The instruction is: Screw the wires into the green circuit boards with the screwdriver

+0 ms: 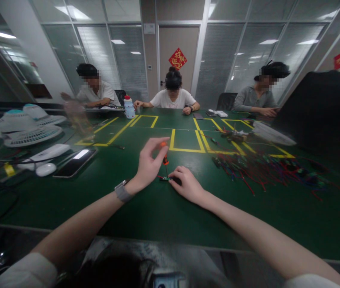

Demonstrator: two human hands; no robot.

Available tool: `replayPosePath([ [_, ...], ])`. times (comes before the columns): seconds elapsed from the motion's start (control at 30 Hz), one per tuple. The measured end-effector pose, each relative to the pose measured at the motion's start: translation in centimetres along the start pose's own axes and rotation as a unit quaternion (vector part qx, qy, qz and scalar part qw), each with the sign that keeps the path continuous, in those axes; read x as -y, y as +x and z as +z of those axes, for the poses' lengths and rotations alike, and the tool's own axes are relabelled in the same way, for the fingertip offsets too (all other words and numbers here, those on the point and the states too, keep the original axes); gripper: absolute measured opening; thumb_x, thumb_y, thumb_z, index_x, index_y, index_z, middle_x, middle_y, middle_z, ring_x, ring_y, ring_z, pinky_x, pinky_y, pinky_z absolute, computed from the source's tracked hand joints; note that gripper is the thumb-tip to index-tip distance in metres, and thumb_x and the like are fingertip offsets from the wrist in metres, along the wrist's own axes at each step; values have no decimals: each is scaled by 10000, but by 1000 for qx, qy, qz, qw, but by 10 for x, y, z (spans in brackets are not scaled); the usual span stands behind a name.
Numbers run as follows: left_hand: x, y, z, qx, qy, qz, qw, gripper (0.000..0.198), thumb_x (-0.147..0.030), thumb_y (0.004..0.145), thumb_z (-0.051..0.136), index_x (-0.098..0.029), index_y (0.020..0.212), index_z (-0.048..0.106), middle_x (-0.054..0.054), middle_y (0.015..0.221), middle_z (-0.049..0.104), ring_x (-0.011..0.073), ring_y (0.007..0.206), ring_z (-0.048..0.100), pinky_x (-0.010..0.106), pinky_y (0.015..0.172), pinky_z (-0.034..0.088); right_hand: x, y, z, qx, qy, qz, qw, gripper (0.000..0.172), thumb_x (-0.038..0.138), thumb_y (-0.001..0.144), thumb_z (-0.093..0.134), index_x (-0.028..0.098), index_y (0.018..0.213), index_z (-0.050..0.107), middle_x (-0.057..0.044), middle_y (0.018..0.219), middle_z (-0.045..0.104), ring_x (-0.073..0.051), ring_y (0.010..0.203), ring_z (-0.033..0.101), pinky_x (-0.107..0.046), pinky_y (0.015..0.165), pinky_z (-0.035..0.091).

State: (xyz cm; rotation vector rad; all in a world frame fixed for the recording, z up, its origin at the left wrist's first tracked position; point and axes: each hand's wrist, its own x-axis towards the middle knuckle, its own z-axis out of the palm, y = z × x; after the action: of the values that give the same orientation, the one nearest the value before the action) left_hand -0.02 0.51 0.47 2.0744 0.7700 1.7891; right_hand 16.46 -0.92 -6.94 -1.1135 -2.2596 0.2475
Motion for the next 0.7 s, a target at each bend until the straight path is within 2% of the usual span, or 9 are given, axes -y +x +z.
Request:
replayPosePath([
  [0.07, -1, 0, -1, -16, 26, 1, 1000, 151, -221, 861, 612, -193, 997, 672, 27, 905, 570, 127, 835, 560, 263, 797, 476, 0, 0, 0, 1, -1, 0, 1000, 94, 166, 850, 617, 167, 926, 673, -73, 896, 612, -216, 859, 564, -366, 787, 466],
  [0.13, 0, -1, -2, -17, 29, -1, 999, 167, -232, 893, 561, -197, 1003, 681, 33, 914, 548, 130, 857, 553, 271, 815, 472, -1, 0, 0, 1, -1, 0, 1000, 94, 169, 852, 614, 170, 926, 673, -72, 894, 612, -215, 859, 563, -366, 787, 467],
  [0.23, 3, -2, -2, 9, -20, -10, 1000, 303, -206, 963, 393, -222, 1155, 627, 63, 1093, 569, 143, 988, 576, 297, 881, 471, -1, 0, 0, 1, 0, 0, 1000, 97, 172, 856, 611, 176, 931, 673, -72, 896, 611, -214, 861, 563, -366, 792, 468],
  [0.3, 4, -2, -1, 28, -64, -25, 997, 331, -208, 972, 373, -228, 1243, 563, 71, 1167, 589, 137, 975, 609, 301, 877, 486, -1, 0, 0, 2, 0, 1, 1000, 100, 173, 855, 612, 175, 933, 673, -73, 896, 611, -214, 860, 563, -367, 789, 469],
  [0.37, 5, -2, 1, 38, -81, -31, 996, 319, -224, 963, 420, -222, 1256, 547, 68, 1137, 622, 130, 926, 626, 292, 849, 500, -1, 0, 0, 1, 0, 1, 1000, 103, 170, 853, 613, 173, 936, 674, -73, 897, 612, -215, 861, 563, -368, 790, 470],
  [0.43, 4, -2, 1, 27, -51, -18, 998, 266, -235, 930, 505, -215, 1176, 602, 50, 1030, 634, 129, 890, 609, 282, 827, 498, -1, 0, 0, -2, 2, 0, 1000, 100, 170, 851, 614, 174, 930, 675, -73, 897, 613, -216, 863, 565, -370, 795, 470],
  [0.57, 0, -2, 1, -12, 30, 17, 999, 208, -276, 817, 676, -210, 1015, 682, 24, 918, 532, 125, 840, 549, 275, 815, 481, 1, 0, 0, -3, 4, 0, 1000, 95, 172, 851, 608, 182, 917, 676, -71, 890, 613, -218, 860, 572, -371, 793, 472],
  [0.63, -1, -3, 1, 3, 21, 25, 999, 236, -278, 857, 623, -212, 1080, 667, 46, 996, 524, 144, 937, 551, 289, 865, 471, 1, 0, -1, -2, 3, 0, 1000, 98, 167, 852, 604, 179, 919, 675, -73, 892, 612, -219, 859, 572, -370, 791, 472],
  [0.7, 0, -4, 1, 36, -12, 21, 999, 290, -241, 933, 485, -221, 1194, 610, 70, 1107, 547, 155, 1024, 555, 305, 909, 459, 2, 0, -1, -1, 2, 0, 1000, 99, 162, 853, 604, 173, 923, 674, -75, 894, 612, -219, 862, 569, -370, 795, 469],
])
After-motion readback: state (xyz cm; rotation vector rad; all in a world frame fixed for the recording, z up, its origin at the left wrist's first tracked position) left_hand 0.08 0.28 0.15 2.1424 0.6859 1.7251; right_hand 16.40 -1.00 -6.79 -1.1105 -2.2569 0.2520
